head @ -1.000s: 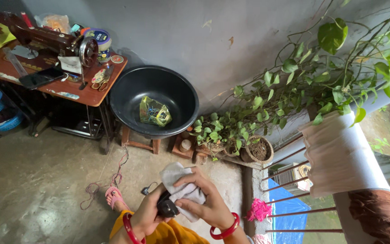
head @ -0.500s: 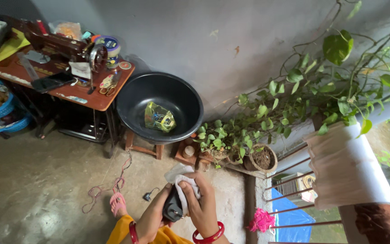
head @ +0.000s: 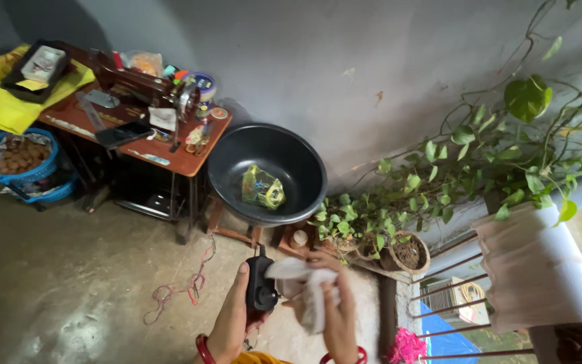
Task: The person handles a tangled bundle of red and blue string and then uses a white cloth to wipe a black power adapter.
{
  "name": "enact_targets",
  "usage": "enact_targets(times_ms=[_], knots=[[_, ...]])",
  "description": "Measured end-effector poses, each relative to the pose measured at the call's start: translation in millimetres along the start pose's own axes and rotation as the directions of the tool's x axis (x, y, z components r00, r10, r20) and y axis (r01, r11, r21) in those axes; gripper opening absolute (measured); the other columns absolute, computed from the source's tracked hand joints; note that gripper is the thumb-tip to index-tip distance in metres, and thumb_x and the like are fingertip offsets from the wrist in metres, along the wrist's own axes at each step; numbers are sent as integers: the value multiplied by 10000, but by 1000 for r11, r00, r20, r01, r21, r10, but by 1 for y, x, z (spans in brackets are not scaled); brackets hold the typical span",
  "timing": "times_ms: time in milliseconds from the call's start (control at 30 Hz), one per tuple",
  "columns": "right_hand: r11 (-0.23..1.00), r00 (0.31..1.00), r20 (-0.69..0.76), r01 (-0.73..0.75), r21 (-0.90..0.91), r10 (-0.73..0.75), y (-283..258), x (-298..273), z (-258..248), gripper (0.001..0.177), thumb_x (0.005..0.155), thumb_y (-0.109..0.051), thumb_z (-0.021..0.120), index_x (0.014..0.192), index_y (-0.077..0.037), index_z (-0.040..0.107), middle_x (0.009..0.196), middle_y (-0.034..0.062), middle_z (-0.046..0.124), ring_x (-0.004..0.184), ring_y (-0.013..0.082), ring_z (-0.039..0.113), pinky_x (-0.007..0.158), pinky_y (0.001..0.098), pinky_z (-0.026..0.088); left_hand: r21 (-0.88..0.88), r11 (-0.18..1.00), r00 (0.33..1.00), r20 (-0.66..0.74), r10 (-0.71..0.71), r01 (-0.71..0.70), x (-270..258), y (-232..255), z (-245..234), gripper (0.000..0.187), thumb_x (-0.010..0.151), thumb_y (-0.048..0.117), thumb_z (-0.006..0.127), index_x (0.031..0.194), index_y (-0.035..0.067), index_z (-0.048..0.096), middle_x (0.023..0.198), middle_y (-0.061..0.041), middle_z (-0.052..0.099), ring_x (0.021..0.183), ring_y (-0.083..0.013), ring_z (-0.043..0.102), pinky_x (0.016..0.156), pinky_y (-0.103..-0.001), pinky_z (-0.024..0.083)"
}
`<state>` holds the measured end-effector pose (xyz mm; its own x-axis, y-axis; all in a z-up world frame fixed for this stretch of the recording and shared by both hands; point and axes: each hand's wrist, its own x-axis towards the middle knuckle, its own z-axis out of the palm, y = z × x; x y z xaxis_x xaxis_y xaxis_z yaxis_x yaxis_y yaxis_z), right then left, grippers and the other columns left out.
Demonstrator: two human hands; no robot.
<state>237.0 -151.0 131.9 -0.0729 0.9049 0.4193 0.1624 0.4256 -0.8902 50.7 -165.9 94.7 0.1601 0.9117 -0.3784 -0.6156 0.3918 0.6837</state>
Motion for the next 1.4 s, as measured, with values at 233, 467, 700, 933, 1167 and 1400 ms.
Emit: enact_targets(times_ms=[233,467,700,933,1167,1400], knots=[[886,927,267,343,-314,-264,-65,-7,125,381,671,-120,897,1031,-45,797,1167,95,719,1035,264,716,808,348,572,-194,981,999,-52,7,-17,-37,41,-80,567,981,604,377,1063,139,691,591,14,543,354,-74,328,335,-255,193],[868,860,341,458,-191,-379,-86,-12,215,304,665,-56,907,935,-88,770,1058,57,720,965,239,725,782,348,586,-366,916,985,121,-126,163,-58,61,-180,542,997,617,419,896,132,638,554,-18,538,314,-121,317,323,-268,206],[905,839,471,391,-168,-275,-112,-13,291,301,671,-49,907,940,-76,774,1018,72,725,927,255,739,731,346,602,-363,924,991,-20,-133,116,-82,94,-250,531,935,610,419,919,153,689,501,-50,518,265,-154,285,280,-306,169],[759,762,489,594,-268,-424,-116,5,337,348,661,-150,924,946,-66,742,1065,97,721,958,296,728,758,364,604,-278,955,973,-229,39,-104,-76,128,-273,603,976,603,415,931,76,704,536,-71,566,302,-145,375,287,-293,205],[520,566,435,822,-233,-700,-82,37,340,364,642,-249,947,881,-85,727,1048,76,713,941,290,697,780,371,605,-287,956,981,-195,10,-67,-42,148,-274,607,970,591,403,949,77,725,537,-81,578,305,-144,365,294,-292,202],[926,995,96,-32,377,-5,-3,69,319,253,943,-224,718,990,11,800,1055,167,746,876,265,690,755,401,579,-152,986,982,-185,33,-62,-7,180,-266,884,989,747,269,814,-35,642,523,-122,597,300,-138,337,291,-293,196]])
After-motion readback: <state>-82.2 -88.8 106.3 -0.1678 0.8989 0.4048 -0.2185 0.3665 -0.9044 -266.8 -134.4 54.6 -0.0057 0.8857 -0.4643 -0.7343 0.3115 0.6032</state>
